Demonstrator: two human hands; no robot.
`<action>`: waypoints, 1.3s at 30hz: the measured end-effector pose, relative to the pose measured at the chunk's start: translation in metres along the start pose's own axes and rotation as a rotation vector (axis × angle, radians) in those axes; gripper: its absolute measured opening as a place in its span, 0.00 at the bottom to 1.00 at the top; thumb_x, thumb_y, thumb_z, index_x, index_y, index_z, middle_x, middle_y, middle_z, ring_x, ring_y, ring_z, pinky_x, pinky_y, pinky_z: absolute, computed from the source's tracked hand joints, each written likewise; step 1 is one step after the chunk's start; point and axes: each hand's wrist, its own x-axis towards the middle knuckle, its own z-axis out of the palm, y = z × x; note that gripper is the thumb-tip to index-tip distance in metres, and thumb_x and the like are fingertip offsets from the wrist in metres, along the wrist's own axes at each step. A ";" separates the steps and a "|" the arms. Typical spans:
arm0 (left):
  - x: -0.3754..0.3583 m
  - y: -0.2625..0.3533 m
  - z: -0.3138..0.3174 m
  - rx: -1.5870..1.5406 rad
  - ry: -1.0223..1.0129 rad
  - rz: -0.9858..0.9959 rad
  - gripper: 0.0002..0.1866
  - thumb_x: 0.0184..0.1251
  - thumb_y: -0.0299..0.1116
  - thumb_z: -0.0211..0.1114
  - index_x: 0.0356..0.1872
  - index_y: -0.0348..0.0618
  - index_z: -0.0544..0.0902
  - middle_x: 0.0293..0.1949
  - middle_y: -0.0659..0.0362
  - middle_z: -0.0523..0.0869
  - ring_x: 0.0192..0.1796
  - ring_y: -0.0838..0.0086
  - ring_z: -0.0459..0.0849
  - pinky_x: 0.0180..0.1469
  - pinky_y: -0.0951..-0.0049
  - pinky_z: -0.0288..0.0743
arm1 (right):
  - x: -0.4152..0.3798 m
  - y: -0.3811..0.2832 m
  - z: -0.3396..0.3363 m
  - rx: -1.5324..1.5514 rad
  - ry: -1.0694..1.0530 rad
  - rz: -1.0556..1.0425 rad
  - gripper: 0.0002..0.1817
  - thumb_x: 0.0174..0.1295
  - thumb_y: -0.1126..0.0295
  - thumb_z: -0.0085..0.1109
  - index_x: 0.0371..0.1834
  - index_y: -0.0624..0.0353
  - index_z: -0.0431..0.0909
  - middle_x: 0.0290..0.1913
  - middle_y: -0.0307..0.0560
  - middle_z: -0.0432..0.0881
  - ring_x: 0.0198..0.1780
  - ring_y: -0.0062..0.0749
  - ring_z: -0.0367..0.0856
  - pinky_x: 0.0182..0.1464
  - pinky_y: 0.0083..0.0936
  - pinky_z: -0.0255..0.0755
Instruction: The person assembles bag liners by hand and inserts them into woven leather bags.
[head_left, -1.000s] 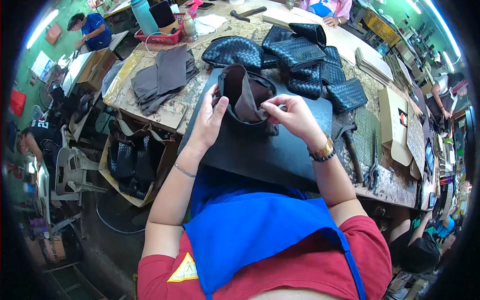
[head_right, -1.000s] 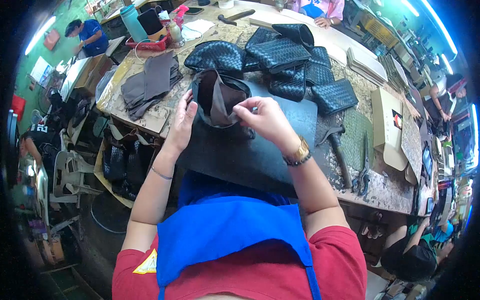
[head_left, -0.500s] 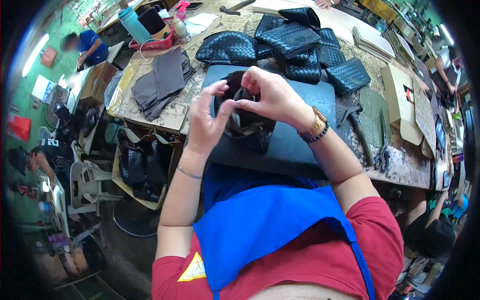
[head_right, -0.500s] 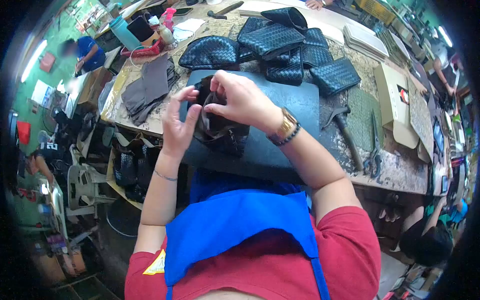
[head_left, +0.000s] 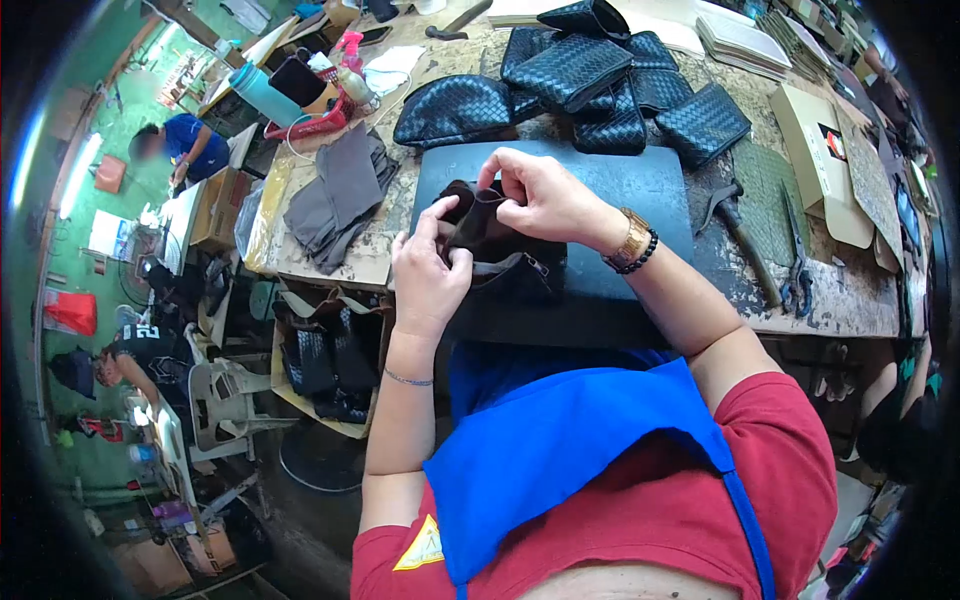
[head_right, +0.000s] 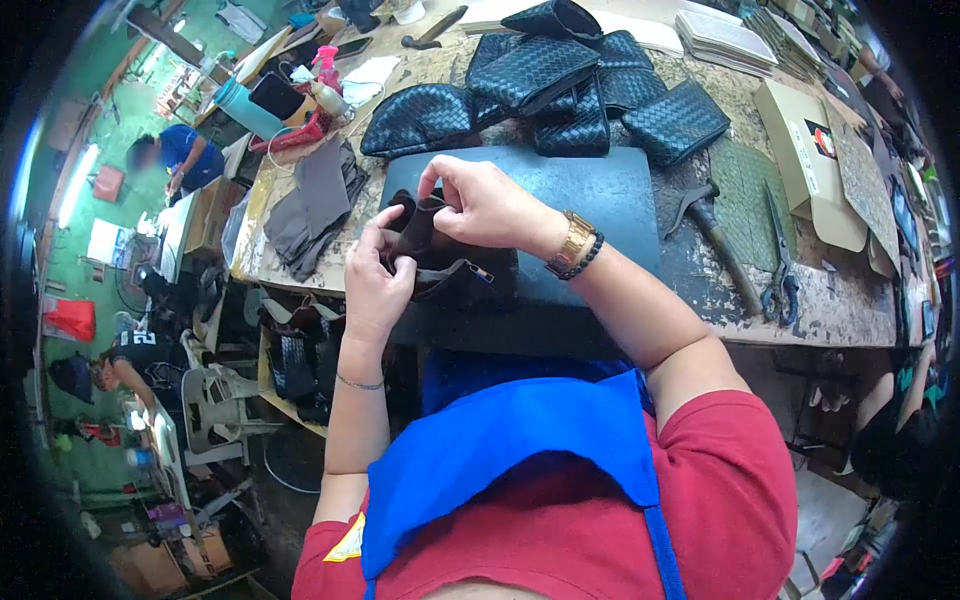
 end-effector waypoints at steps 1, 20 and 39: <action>-0.001 -0.004 0.000 0.074 -0.008 0.017 0.24 0.56 0.31 0.65 0.58 0.52 0.79 0.31 0.61 0.84 0.36 0.66 0.83 0.67 0.40 0.56 | 0.001 0.002 0.000 0.010 -0.002 0.020 0.11 0.54 0.72 0.66 0.39 0.62 0.77 0.21 0.41 0.73 0.24 0.26 0.73 0.28 0.28 0.67; 0.003 -0.003 0.011 0.045 0.125 0.030 0.10 0.70 0.44 0.65 0.41 0.50 0.86 0.42 0.64 0.87 0.48 0.69 0.84 0.70 0.28 0.39 | 0.000 0.019 0.007 0.059 -0.055 -0.111 0.08 0.58 0.71 0.69 0.37 0.61 0.82 0.32 0.46 0.84 0.34 0.26 0.82 0.39 0.25 0.76; 0.005 -0.012 -0.002 0.219 0.167 0.031 0.06 0.63 0.34 0.70 0.36 0.44 0.89 0.44 0.56 0.87 0.45 0.66 0.85 0.64 0.63 0.69 | 0.008 0.026 0.006 -0.248 0.136 -0.381 0.08 0.56 0.67 0.69 0.32 0.59 0.85 0.32 0.48 0.84 0.36 0.44 0.83 0.42 0.35 0.77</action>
